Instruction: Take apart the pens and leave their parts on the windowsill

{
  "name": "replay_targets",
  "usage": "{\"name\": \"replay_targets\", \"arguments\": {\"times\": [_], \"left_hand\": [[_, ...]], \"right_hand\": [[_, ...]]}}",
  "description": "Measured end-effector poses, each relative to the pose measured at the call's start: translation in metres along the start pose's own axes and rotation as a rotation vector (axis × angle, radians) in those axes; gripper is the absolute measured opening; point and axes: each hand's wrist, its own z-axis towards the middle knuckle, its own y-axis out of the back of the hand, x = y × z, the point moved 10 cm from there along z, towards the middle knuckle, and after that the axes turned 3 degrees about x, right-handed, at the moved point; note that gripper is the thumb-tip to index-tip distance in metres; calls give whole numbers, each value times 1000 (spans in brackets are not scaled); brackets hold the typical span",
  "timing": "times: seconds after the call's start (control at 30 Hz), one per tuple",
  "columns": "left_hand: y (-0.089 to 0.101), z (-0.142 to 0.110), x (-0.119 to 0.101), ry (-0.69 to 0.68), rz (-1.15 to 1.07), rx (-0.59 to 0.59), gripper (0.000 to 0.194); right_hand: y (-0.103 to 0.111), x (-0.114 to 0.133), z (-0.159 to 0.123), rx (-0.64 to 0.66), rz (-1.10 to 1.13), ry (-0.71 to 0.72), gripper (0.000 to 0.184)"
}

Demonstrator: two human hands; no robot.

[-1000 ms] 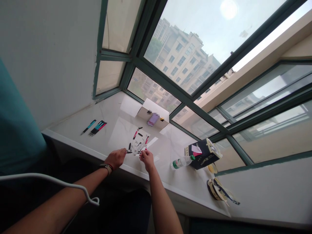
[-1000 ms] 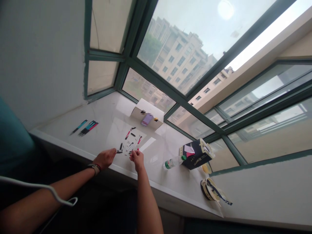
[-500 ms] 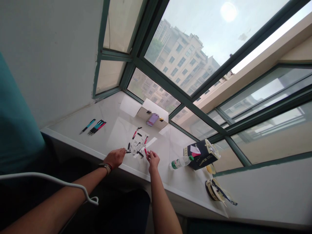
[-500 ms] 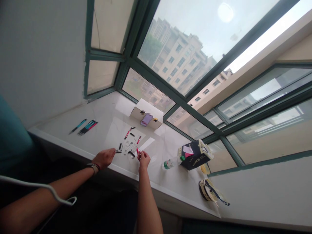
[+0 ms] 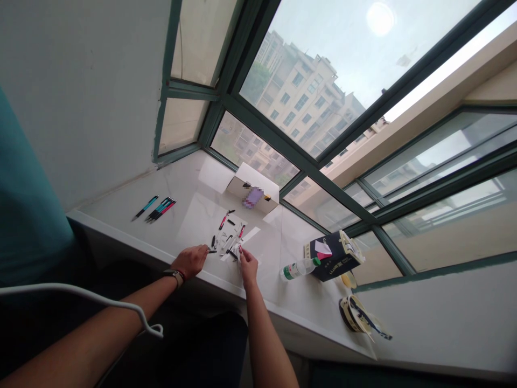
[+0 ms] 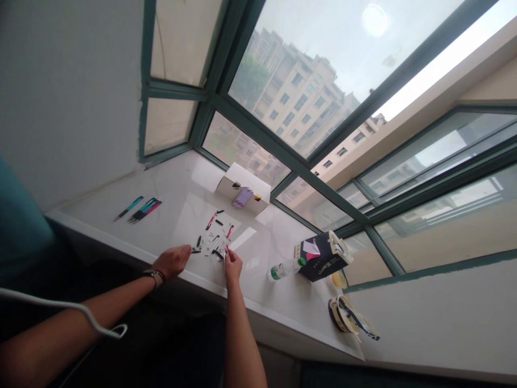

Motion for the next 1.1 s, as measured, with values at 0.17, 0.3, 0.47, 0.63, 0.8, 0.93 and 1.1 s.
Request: {"name": "replay_targets", "arguments": {"times": [0.17,0.3,0.47,0.63,0.8,0.93,1.1], "left_hand": [[-2,0,-2,-24,54,10,32],[1,1,-3,-30,49,-9,30],[2,0,-2,-21,70,-5,29],[-2,0,1,-8,79,9,25],[0,0,3,12,36,2,27],[3,-2,6,7,-111,34,25],[31,7,27,107,-223,-133,26]], "right_hand": [[1,4,-3,18,-171,105,35],[29,5,-18,-98,-446,163,26],[77,-5,-47,-256,-854,180,33],[93,-20,-58,-319,-1007,134,43],[88,-19,-58,-332,-1023,136,45],[90,-20,-58,-349,-1044,130,44],[91,-21,-59,-382,-1052,111,42]]}}
